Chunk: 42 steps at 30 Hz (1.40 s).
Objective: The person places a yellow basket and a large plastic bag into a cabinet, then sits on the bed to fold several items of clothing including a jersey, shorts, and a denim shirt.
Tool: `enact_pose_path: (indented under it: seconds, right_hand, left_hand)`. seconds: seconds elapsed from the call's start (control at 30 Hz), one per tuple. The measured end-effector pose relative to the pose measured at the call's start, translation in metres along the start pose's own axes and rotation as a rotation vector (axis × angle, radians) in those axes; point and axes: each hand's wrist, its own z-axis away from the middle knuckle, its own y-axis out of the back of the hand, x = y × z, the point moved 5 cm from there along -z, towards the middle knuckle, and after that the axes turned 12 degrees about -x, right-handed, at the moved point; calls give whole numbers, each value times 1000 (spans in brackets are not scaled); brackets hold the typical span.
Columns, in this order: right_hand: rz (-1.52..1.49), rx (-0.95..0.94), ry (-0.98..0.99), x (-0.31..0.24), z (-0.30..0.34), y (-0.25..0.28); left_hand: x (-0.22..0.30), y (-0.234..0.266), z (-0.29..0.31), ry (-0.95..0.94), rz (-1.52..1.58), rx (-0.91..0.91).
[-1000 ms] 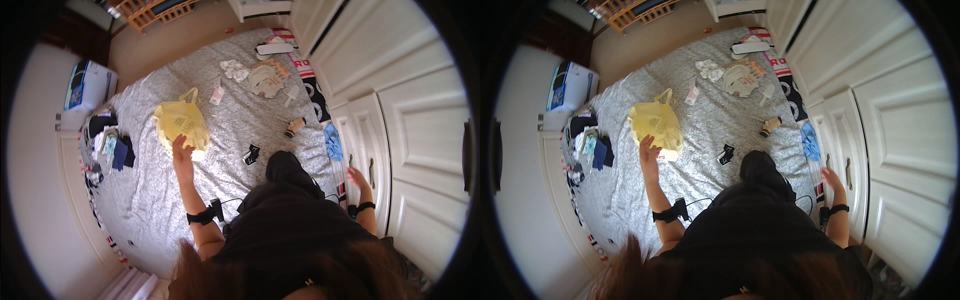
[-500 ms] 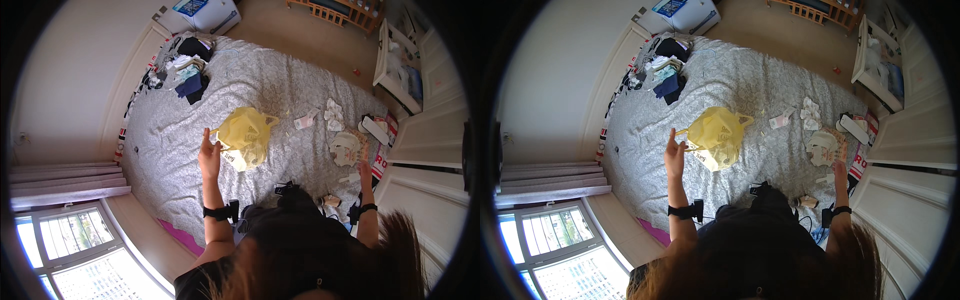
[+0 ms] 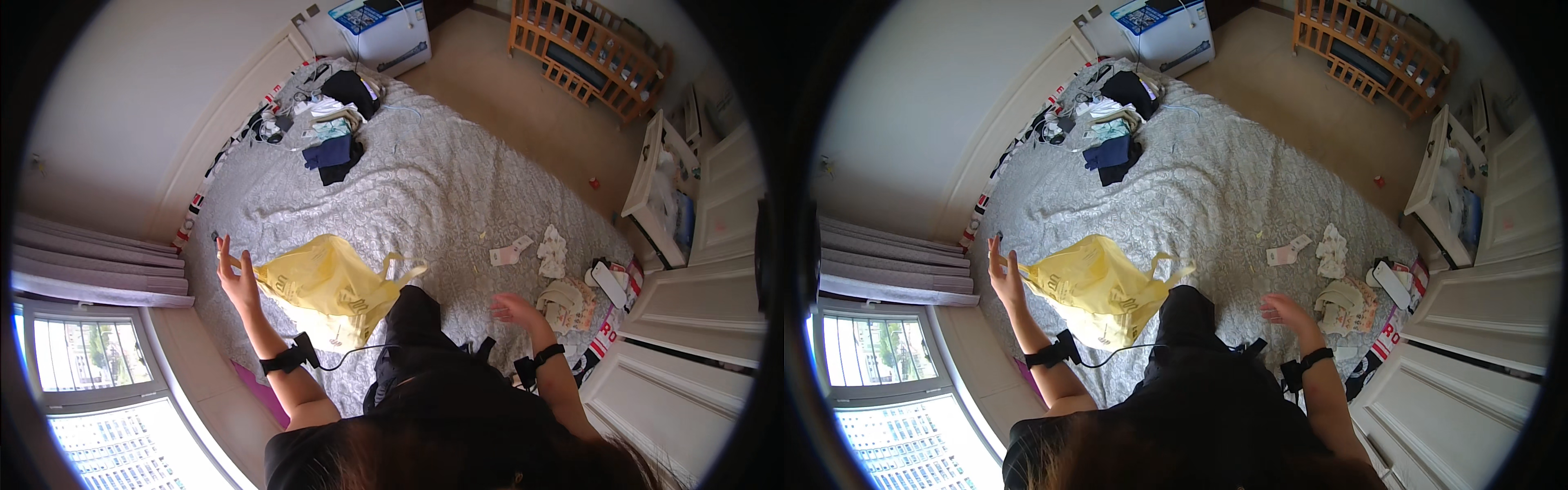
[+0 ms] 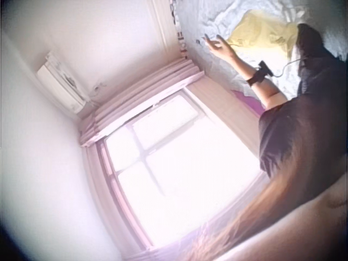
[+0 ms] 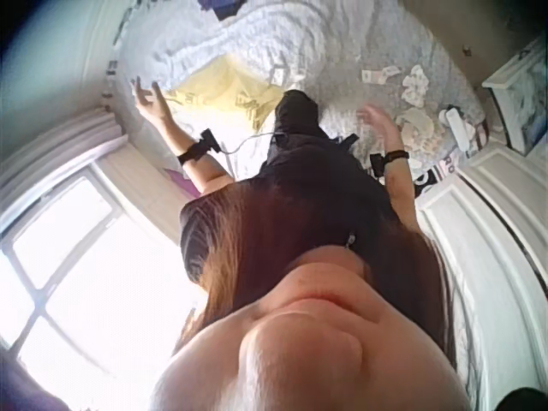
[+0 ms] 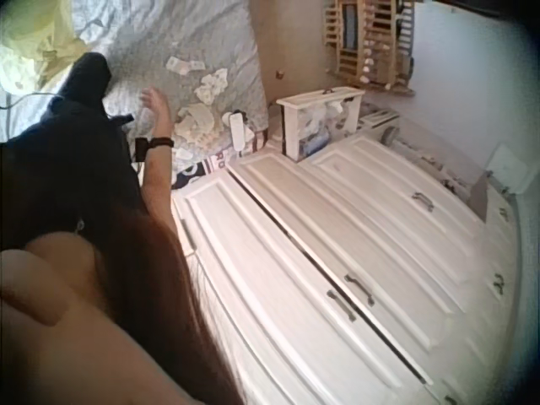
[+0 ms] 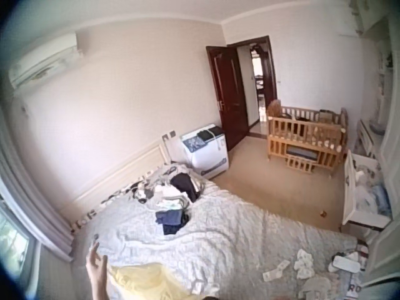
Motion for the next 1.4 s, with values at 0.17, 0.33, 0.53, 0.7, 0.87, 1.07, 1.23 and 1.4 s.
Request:
enact_pose_path:
  seconds: [0.17, 0.33, 0.53, 0.7, 0.87, 1.07, 1.23, 1.4]
  right_hand:
    - [211, 2, -140, -169, -188, -27]
    - [772, 17, -206, -366, -481, -95]
    - [1226, 285, -579, -420, -871, -66]
    - [1236, 680, -522, -354, -1044, -63]
    - [1231, 854, -429, -358, -1103, -59]
    - [1300, 845, -432, -289, -1083, -104]
    - [1523, 916, -291, -233, -925, -104]
    - [1690, 904, -71, -151, -921, -110]
  left_hand:
    - [-159, -167, -157, 126, -196, -116]
    - [-433, -445, -215, 735, -429, -814]
    - [-561, -683, -139, 1009, -264, -1123]
    - [-623, -744, -126, 1213, -206, -949]
    - [-700, -782, -164, 951, -115, -854]
    - [-754, -678, 99, 1557, -89, -638]
    - [-672, -573, 218, 1505, 50, -645]
    - [-670, -509, 302, 1518, 63, -582]
